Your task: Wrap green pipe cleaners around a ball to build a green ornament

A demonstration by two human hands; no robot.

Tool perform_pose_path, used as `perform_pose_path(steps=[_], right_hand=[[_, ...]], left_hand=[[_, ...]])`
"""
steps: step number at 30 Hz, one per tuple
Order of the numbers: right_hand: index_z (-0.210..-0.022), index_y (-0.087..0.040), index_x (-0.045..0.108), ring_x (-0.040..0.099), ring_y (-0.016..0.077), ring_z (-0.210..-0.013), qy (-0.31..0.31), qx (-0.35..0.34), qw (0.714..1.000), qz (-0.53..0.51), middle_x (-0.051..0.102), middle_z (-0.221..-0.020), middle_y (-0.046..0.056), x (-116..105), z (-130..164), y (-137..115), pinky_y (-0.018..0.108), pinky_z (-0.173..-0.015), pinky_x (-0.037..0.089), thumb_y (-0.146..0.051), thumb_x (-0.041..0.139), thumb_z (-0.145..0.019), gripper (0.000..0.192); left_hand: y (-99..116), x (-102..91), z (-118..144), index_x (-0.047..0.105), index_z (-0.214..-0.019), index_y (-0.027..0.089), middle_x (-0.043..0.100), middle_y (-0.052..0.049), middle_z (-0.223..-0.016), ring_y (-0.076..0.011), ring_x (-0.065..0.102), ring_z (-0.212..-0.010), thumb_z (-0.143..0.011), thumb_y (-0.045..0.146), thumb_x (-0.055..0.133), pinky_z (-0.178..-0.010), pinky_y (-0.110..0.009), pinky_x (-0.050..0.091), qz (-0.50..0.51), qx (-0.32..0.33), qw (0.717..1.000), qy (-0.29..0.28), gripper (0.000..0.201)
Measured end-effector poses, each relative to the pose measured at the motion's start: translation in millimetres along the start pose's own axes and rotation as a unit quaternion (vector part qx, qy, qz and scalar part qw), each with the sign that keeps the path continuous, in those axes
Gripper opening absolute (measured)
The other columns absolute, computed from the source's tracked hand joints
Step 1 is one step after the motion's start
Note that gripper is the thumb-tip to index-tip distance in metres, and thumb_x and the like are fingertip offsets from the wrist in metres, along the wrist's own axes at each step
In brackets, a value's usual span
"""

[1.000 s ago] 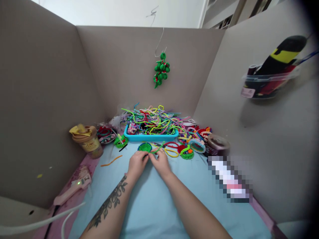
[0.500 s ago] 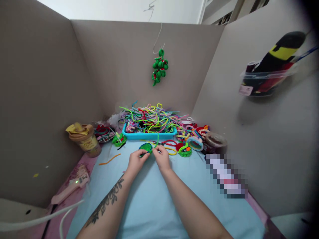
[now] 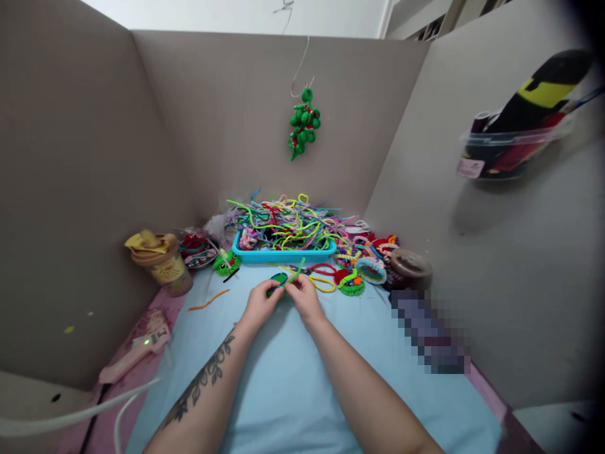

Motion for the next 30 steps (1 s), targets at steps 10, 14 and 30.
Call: perform_pose_path(steps=[10,14,30], right_hand=[[-0.065,-0.021,0.049,0.044,0.0112,-0.051,0.054,0.099,0.984,-0.139,0.046,-0.057,-0.005,-7,2,16,0.022,-0.048,0.036,-0.027,0.054,-0.064,0.008],[-0.063,-0.02,0.049,0.043,0.0104,-0.049,0.1,0.114,0.973,-0.174,0.046,-0.054,-0.006,-14,1,19,0.021,-0.045,0.033,-0.028,0.056,-0.061,0.011],[-0.088,-0.02,0.052,0.051,0.0128,-0.064,0.068,0.094,0.99,-0.076,0.054,-0.078,-0.001,-19,-6,21,0.021,-0.05,0.039,-0.032,0.062,-0.063,0.029]], left_hand=[[3,-4.9,2,0.062,-0.072,0.014,0.062,-0.002,-0.069,-0.0149,0.054,-0.068,-0.077,0.038,0.054,-0.063,-0.024,0.042,0.069,-0.022,0.997,0.016,0.025],[7,-7.2,3,0.059,-0.071,0.014,0.058,-0.001,-0.067,-0.0138,0.051,-0.065,-0.077,0.039,0.053,-0.061,-0.023,0.04,0.09,-0.02,0.995,0.022,0.026],[5,-0.2,2,0.052,-0.066,0.014,0.046,0.004,-0.057,-0.0089,0.042,-0.055,-0.073,0.038,0.059,-0.055,-0.021,0.033,0.232,-0.065,0.968,-0.063,0.026]])
Point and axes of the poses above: each hand's wrist, its own z-axis away from the middle knuckle, its own x-axis out of the palm, y = z × x, the point moved 8 cm from there along -z, towards the middle knuckle
